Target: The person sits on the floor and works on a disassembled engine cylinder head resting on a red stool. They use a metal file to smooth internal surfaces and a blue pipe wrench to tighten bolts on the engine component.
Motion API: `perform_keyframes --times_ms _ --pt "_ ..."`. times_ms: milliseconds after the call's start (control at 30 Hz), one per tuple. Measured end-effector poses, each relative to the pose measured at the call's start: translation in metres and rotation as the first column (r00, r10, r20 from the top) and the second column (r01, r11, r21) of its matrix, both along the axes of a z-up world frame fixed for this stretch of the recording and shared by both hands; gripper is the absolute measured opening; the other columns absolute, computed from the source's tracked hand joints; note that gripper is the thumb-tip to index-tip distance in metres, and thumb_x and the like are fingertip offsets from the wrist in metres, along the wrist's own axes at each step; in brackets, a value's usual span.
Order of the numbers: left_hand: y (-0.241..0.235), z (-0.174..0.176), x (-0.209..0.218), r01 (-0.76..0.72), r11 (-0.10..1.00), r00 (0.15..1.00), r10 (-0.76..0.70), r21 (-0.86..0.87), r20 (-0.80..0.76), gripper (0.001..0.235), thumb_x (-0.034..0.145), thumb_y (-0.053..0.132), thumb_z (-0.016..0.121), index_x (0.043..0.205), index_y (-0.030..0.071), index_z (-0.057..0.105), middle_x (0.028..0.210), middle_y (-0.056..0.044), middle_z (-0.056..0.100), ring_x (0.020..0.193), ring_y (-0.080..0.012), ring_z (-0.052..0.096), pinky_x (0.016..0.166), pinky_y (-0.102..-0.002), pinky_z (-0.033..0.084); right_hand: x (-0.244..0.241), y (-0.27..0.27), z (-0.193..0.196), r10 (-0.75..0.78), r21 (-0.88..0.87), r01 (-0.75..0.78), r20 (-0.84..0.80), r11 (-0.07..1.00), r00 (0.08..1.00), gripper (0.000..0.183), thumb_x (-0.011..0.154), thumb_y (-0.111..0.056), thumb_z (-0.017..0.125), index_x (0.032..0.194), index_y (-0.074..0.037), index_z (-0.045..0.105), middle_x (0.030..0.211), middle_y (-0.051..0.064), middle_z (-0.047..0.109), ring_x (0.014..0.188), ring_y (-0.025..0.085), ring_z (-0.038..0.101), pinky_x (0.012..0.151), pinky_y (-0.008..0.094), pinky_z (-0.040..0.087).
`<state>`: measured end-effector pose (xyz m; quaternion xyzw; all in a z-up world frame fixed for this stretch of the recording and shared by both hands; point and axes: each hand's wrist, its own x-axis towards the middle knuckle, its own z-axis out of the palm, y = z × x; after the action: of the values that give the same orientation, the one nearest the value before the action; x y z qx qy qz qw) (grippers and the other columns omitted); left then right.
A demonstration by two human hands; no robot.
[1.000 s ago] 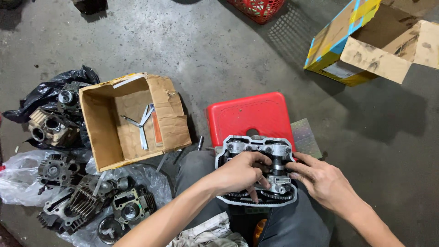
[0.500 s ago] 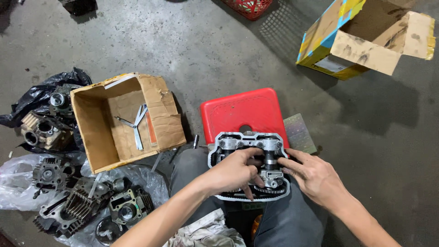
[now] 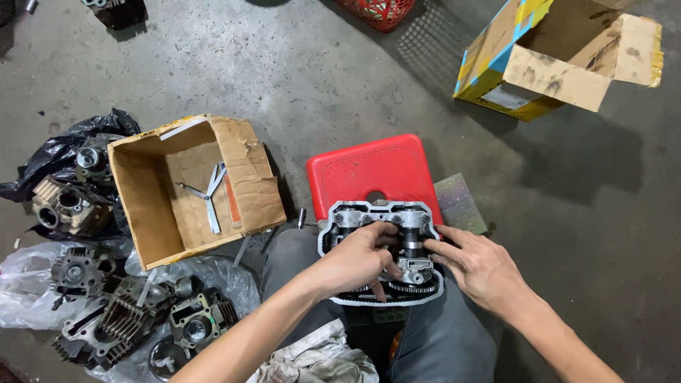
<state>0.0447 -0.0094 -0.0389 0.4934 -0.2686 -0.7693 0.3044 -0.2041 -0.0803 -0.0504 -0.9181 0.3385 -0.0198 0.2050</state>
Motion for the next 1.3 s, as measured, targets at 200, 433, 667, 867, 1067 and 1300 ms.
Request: perform_keyframes --times_ms 200,433,667,867,1067,1300 --pt "0.000 0.000 -0.001 -0.098 0.993 0.995 0.096 0.063 0.028 0.067 0.081 -0.003 0.054 0.147 -0.008 0.042 0.140 -0.025 0.058 0.093 -0.0224 0.070 0.053 -0.031 0.066 0.002 0.005 0.002 -0.027 -0.010 0.028 0.053 1.000 0.998 0.029 0.083 -0.021 0.072 0.112 -0.016 0.077 0.130 0.007 0.070 0.096 0.025 0.073 0.080 0.036 0.058" --pt "-0.001 -0.002 0.003 -0.245 0.949 0.944 0.280 0.197 -0.175 0.050 0.088 -0.004 0.054 0.137 -0.014 0.050 0.131 -0.027 0.056 0.106 -0.0291 0.065 0.068 -0.038 0.064 0.009 0.018 0.002 -0.192 0.177 0.162 0.164 0.971 0.968 0.028 0.087 -0.011 0.067 0.113 -0.006 0.075 0.138 0.012 0.064 0.111 0.029 0.069 0.091 0.037 0.055" --pt "0.000 -0.011 0.002 -0.231 0.958 0.951 0.259 0.170 -0.170 0.048 0.090 -0.004 0.054 0.136 -0.014 0.050 0.130 -0.026 0.054 0.111 -0.0298 0.061 0.075 -0.038 0.064 0.007 0.031 -0.006 -0.157 0.042 0.151 0.258 0.988 0.953 0.030 0.089 -0.009 0.065 0.119 -0.006 0.070 0.140 0.013 0.063 0.116 0.033 0.063 0.098 0.041 0.051" --pt "0.001 -0.012 0.003 -0.223 0.961 0.957 0.248 0.166 -0.152 0.049 0.089 -0.005 0.050 0.137 -0.013 0.051 0.131 -0.024 0.055 0.112 -0.0283 0.060 0.076 -0.040 0.063 0.004 0.031 -0.010 -0.129 0.022 0.128 0.292 0.992 0.948 0.033 0.087 -0.007 0.066 0.120 -0.005 0.070 0.140 0.013 0.063 0.114 0.032 0.063 0.098 0.040 0.050" --pt "0.000 -0.011 0.003 -0.229 0.960 0.959 0.251 0.159 -0.132 0.050 0.087 -0.005 0.050 0.137 -0.014 0.051 0.130 -0.025 0.057 0.110 -0.0275 0.060 0.076 -0.040 0.064 0.005 0.030 -0.007 -0.127 0.028 0.125 0.296 0.992 0.947 0.033 0.087 -0.007 0.067 0.119 -0.004 0.070 0.140 0.014 0.063 0.115 0.033 0.063 0.098 0.041 0.050" --pt "0.000 -0.008 -0.001 -0.263 0.949 0.954 0.282 0.172 -0.099 0.050 0.086 -0.005 0.048 0.136 -0.013 0.052 0.138 -0.023 0.054 0.112 -0.0280 0.060 0.078 -0.043 0.064 0.006 0.029 -0.007 -0.127 0.014 0.129 0.308 0.992 0.943 0.035 0.084 -0.005 0.067 0.119 -0.003 0.070 0.138 0.015 0.064 0.112 0.033 0.065 0.097 0.040 0.051"
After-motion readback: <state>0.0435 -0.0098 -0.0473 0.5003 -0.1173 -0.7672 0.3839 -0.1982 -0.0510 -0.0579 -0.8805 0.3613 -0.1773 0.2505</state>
